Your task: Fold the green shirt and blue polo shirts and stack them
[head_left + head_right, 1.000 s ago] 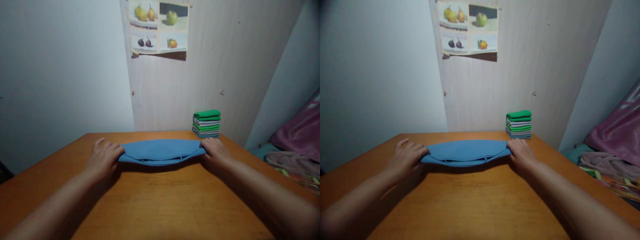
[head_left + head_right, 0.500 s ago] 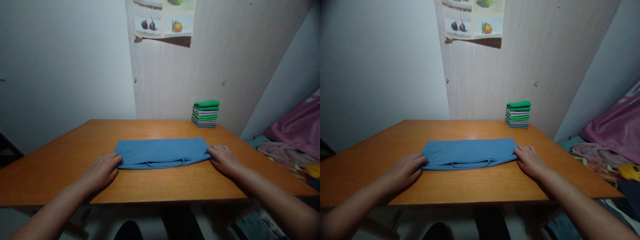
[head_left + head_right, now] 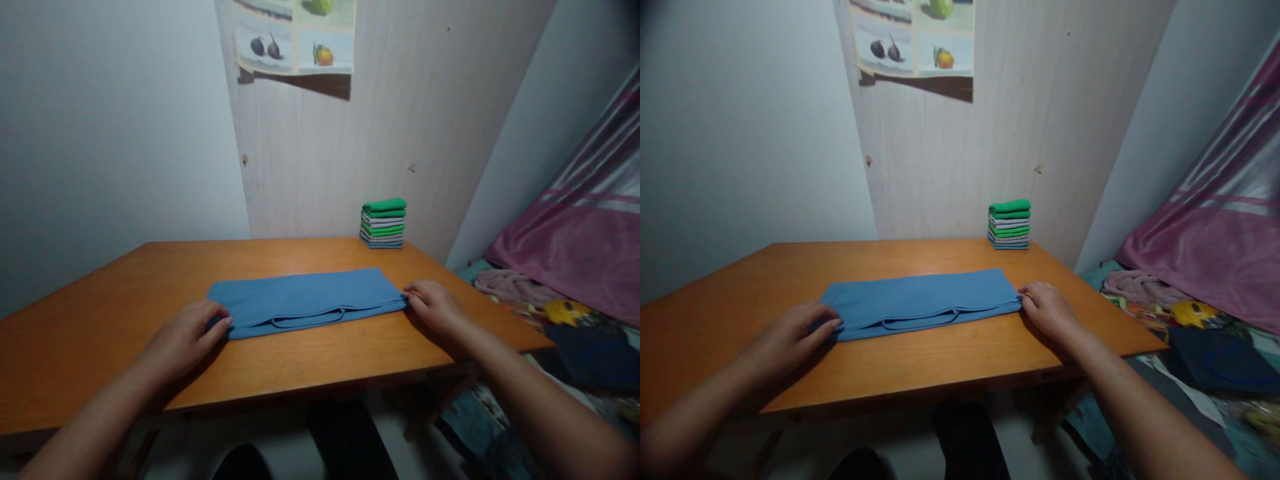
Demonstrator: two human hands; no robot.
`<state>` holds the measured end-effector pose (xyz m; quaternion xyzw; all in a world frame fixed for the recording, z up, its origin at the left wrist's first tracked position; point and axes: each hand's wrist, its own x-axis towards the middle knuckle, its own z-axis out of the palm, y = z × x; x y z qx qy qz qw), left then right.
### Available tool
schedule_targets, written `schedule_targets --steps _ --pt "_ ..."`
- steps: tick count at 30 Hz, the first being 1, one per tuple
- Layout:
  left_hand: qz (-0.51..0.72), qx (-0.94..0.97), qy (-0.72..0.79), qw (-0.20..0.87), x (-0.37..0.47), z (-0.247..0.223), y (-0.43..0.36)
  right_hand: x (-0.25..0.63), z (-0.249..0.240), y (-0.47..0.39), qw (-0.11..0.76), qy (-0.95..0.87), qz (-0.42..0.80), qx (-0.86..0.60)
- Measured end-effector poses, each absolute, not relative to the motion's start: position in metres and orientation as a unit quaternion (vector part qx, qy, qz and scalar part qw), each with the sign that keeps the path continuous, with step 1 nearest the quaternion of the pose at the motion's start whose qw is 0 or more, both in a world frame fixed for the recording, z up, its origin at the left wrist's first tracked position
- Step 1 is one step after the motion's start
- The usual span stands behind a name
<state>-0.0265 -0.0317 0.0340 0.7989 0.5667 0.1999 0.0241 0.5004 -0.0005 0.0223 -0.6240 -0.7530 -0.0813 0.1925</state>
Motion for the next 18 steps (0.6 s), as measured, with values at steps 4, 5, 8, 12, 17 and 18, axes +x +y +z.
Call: schedule_targets --steps 4,5,8,12,17,18 --pt "0.211 0.812 0.543 0.03 -0.012 0.019 -0.031 0.484 0.01 -0.001 0.18 -0.779 -0.044 -0.598" --pt "0.211 0.812 0.543 0.023 -0.01 0.016 -0.033 0.482 0.007 -0.002 0.164 -0.78 -0.037 -0.603" --pt "0.206 0.805 0.556 -0.009 -0.008 0.008 -0.042 0.479 0.004 -0.005 0.136 -0.766 -0.048 -0.626" --pt "0.206 0.796 0.568 -0.031 -0.003 0.008 -0.062 0.474 0.003 -0.006 0.156 -0.762 -0.096 -0.621" --pt "0.229 0.771 0.595 -0.001 -0.009 0.012 -0.081 0.466 -0.002 -0.003 0.199 -0.793 -0.079 -0.571" --pt "0.243 0.755 0.61 0.0 -0.014 0.013 -0.082 0.464 -0.003 -0.003 0.205 -0.796 -0.072 -0.566"
